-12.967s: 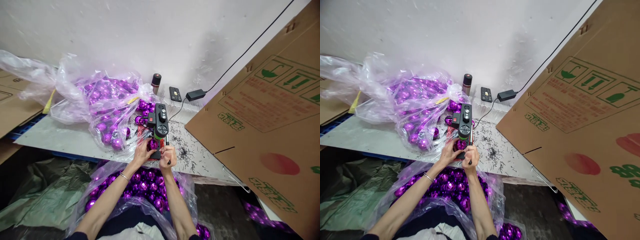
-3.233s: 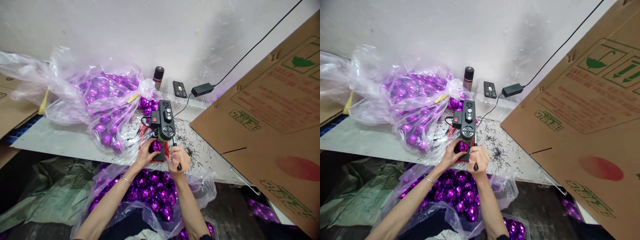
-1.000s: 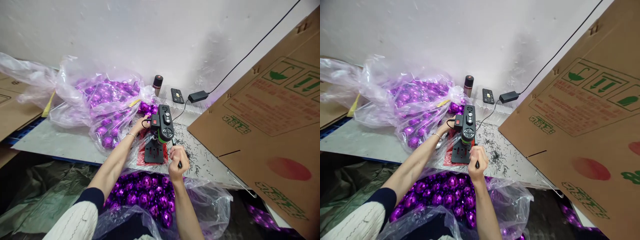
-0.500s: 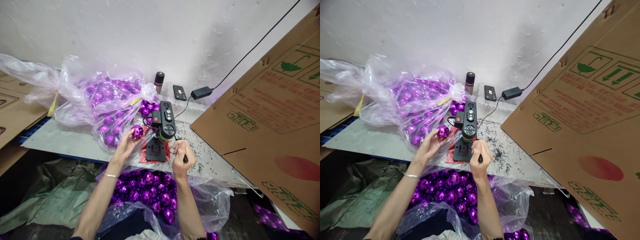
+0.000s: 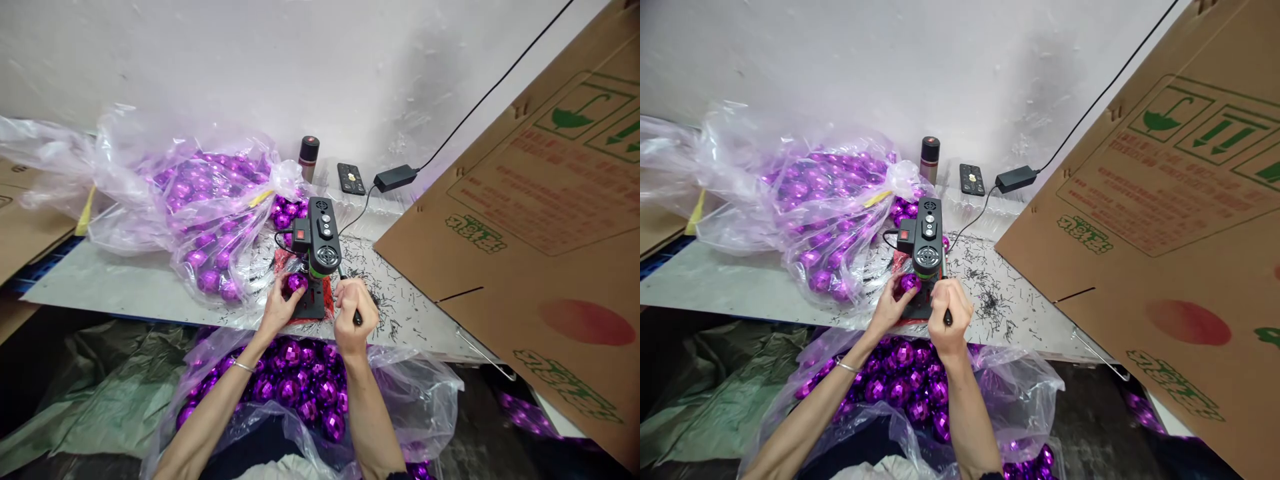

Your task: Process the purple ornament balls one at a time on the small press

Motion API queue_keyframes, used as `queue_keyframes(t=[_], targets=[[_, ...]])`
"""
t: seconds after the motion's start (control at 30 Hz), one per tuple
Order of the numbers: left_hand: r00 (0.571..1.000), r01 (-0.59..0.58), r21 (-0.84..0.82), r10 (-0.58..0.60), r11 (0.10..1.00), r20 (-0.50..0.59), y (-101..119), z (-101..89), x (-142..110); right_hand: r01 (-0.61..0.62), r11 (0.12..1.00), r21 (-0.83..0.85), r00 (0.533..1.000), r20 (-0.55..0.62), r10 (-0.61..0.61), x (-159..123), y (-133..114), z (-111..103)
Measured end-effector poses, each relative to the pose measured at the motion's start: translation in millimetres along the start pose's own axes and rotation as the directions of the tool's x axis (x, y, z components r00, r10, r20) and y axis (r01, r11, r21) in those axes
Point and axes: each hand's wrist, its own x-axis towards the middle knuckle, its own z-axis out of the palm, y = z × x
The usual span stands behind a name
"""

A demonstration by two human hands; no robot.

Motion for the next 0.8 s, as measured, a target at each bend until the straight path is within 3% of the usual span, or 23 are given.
queue_keyframes(t=[0.13, 0.27, 0.57, 0.8], targets=[[0.985, -0.175, 0.281, 0.166, 0.944, 0.056, -6, -0.6, -3, 0.015, 1.0, 0.001, 1.0, 0.0, -0.015, -1, 0, 0], [0.944, -0.33, 0.423, 0.294, 0.844, 0.151, -8, 0.9, -2, 0.023, 1.0, -0.013, 1.0, -0.002, -0.023, -2, 0, -1], [0.909, -0.415, 0.42, 0.385, 0.807, 0.159, -25, 7.3, 1, 0.037, 0.998, -0.047, 0.999, 0.014, -0.036, -12, 7, -3], [0.894, -0.446, 0.407, 0.422, 0.798, 0.152, -27, 6.5, -2, 0.169, 0.983, -0.074, 0.986, 0.011, -0.169, -36, 32, 4]])
